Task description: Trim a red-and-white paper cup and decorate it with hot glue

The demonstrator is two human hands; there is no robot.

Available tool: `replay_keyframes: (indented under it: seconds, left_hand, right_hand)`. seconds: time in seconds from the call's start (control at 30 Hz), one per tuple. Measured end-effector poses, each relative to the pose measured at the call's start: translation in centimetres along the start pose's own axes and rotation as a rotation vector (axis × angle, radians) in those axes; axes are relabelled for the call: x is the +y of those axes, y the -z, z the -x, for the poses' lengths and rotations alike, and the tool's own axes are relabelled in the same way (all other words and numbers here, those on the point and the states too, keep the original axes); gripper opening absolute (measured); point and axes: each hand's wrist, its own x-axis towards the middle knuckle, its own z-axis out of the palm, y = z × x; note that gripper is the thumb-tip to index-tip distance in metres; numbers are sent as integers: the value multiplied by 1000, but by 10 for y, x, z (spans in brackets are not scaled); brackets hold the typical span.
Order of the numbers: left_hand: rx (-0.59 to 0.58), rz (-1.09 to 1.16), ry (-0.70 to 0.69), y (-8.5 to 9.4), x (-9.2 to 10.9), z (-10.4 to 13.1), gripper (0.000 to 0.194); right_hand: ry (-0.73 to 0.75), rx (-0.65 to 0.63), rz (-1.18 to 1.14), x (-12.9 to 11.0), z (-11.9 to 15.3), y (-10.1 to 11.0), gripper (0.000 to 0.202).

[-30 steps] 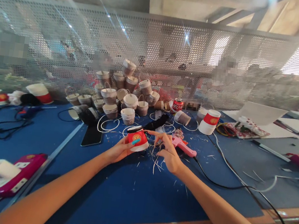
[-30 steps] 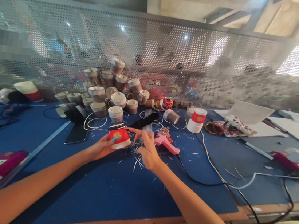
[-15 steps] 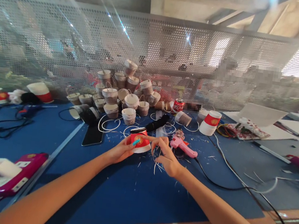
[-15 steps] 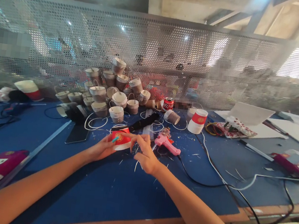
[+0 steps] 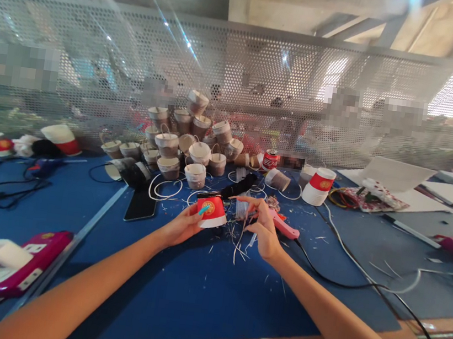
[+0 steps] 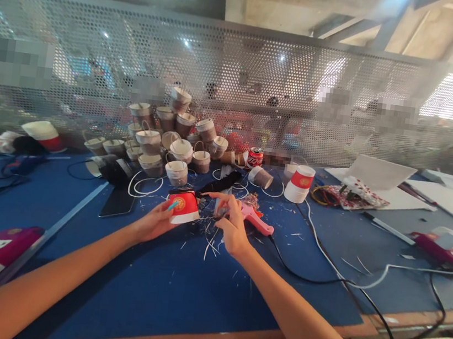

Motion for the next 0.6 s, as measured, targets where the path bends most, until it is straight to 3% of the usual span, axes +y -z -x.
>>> replay_keyframes:
  seconds: [0.17,0.27,0.6]
  left_hand:
    - [16,-35,-8,-8,2,1,52]
    - [10,-65,11,-9,3,2,51]
    - [63,-15,-14,0,3,0,46]
  right_hand:
    - [58,-235,77,-9,5,-6,27]
    - [36,-296,112,-12,5,-9,29]
    - [-58,-48,-49,-2,-2,-5,29]
